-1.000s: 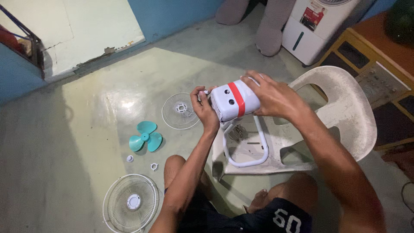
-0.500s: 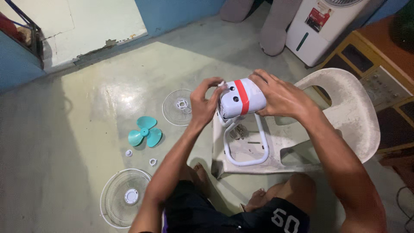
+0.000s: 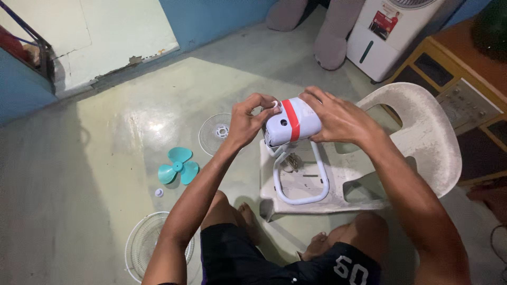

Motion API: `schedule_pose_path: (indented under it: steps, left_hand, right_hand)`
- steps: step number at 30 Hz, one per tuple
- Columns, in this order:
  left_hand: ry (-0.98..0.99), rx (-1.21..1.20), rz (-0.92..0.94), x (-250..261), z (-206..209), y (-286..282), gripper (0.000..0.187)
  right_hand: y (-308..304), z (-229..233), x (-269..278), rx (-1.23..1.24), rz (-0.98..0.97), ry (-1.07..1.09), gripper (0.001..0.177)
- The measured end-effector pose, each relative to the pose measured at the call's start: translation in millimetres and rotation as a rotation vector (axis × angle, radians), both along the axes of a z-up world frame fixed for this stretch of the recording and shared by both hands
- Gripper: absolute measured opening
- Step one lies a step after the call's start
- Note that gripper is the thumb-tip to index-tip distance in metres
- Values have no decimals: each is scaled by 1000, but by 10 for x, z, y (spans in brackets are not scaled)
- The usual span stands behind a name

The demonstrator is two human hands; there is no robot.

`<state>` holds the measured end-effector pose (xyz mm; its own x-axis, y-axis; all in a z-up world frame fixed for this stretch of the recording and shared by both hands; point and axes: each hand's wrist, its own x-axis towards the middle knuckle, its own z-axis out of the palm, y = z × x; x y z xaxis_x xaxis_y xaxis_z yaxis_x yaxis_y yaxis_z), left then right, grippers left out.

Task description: The person assembles a table fan by attaching the motor housing to the stand, inserting a screw, and mounting the front wire cage. They handle the motor, screws, and cage components while sitting on the floor.

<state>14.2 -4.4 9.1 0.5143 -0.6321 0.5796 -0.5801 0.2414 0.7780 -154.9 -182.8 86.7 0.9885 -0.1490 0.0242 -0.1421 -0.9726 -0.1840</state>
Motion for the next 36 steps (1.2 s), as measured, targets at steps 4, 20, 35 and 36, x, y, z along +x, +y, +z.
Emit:
schedule_pose_path:
  steps: [4, 20, 35, 36]
  left_hand:
    - [-52, -12, 37, 21, 3, 2, 16]
    - [-379, 162, -94, 125, 280, 101, 13]
    - [-342, 238, -248, 239, 344, 2, 15]
    - [-339, 228, -247, 237, 331, 6, 14]
  right_hand:
    - [-16, -6, -5, 39, -18, 21, 110]
    - [-80, -94, 0, 77, 17, -71, 110]
    - [-98, -169, -9, 111, -2, -96, 111]
    - [-120, -171, -30, 122, 15, -103, 108]
